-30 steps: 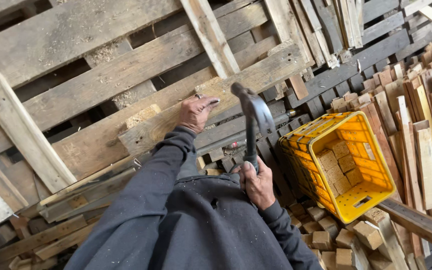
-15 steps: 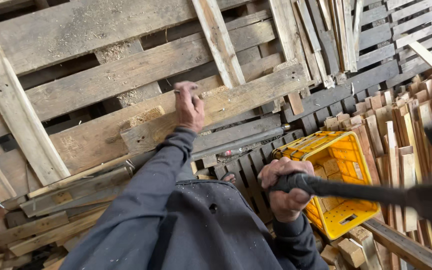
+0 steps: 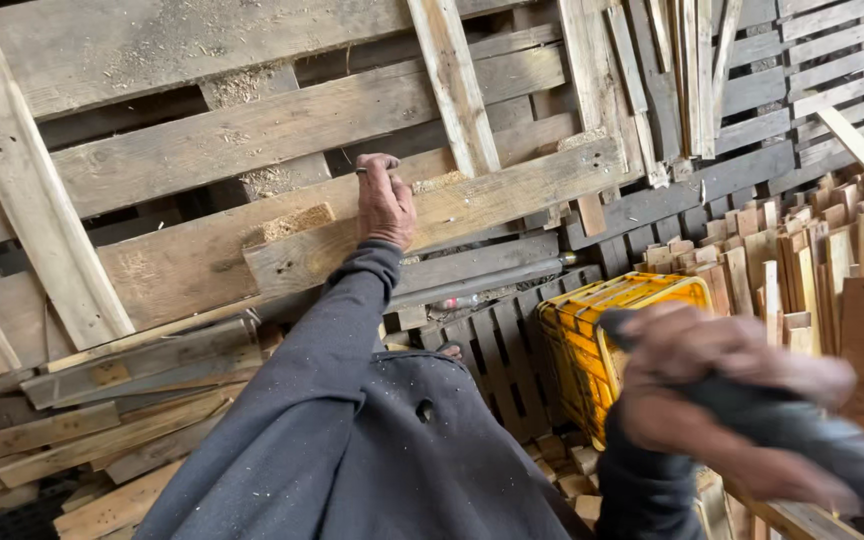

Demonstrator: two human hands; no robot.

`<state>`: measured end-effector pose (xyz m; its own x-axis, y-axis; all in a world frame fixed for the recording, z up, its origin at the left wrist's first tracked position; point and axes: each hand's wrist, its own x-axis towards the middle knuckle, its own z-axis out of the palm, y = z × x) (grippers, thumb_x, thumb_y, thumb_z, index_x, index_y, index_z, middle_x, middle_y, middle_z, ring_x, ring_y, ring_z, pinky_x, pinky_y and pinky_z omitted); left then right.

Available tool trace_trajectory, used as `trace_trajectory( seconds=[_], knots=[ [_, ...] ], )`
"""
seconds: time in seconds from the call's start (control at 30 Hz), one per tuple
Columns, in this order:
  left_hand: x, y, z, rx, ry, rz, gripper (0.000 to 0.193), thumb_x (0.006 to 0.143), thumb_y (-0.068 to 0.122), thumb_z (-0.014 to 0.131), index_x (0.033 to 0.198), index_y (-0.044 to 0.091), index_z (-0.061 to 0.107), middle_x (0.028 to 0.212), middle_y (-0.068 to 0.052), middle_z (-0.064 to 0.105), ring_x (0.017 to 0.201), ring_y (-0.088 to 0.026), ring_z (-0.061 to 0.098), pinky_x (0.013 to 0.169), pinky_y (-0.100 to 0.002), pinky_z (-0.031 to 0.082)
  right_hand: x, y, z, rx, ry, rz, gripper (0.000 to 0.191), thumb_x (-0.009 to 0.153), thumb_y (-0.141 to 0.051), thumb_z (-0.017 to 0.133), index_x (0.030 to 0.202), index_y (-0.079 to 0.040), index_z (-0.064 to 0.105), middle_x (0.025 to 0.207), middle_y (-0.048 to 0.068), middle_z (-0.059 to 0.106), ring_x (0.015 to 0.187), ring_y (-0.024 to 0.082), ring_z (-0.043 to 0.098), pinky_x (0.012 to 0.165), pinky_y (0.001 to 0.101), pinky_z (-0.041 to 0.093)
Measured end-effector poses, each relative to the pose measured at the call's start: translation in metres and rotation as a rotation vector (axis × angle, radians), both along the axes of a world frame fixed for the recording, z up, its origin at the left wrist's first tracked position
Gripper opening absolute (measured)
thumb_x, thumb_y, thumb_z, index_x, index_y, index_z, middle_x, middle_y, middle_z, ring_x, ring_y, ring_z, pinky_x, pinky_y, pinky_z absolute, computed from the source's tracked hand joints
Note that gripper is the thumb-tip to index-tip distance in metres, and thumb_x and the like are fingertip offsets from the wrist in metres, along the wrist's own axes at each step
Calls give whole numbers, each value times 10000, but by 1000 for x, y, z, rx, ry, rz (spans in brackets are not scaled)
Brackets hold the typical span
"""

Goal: The person assembles wooden pallets by placing small wooden blocks on a pallet frame, positioning planks, and hammering nails to secure the components. They repeatedly retrieve blocks from a yellow crate and arrange them on the pallet structure.

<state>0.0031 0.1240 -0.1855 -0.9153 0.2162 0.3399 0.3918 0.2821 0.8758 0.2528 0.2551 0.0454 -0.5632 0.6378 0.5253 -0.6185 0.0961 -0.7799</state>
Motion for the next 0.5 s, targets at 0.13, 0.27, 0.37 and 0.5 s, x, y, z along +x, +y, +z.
trace_trajectory(
  seconds=[0.13, 0.27, 0.37, 0.5],
  knots=[
    [-6, -2, 1, -73, 32, 53, 339, 852, -83, 483, 1183, -15, 458, 1113, -224, 502, 1019, -380, 551, 915, -469, 484, 3, -54, -102, 63, -1371, 125, 282, 1029, -243, 694, 897, -38, 553, 740, 59, 463, 639, 142, 414, 524, 291, 359],
    [-12, 4, 3, -58, 136, 115, 350, 861, -47, 532, 1206, -9, 486, 1135, -253, 534, 1076, -437, 554, 943, -503, 470, 9, -29, -101, -213, -1275, 78, 408, 1039, -333, 498, 776, -32, 582, 567, 94, 604, 437, 192, 580, 402, 318, 458],
    [-8, 5, 2, 13, -44, 46, 307, 889, -66, 502, 1183, 22, 508, 1093, -229, 541, 1023, -402, 580, 899, -474, 486, -3, 22, -22, 95, -393, 32, 364, 1039, -391, 549, 968, -36, 583, 673, 63, 592, 523, 135, 549, 465, 286, 455],
    [-2, 0, 0, -3, -51, 45, 307, 882, -83, 480, 1163, 39, 495, 1065, -195, 533, 992, -368, 587, 901, -453, 498, -25, 30, 20, 50, 102, 16, 361, 1014, -398, 592, 911, -52, 601, 674, 30, 559, 580, 119, 505, 515, 286, 449]
  ],
)
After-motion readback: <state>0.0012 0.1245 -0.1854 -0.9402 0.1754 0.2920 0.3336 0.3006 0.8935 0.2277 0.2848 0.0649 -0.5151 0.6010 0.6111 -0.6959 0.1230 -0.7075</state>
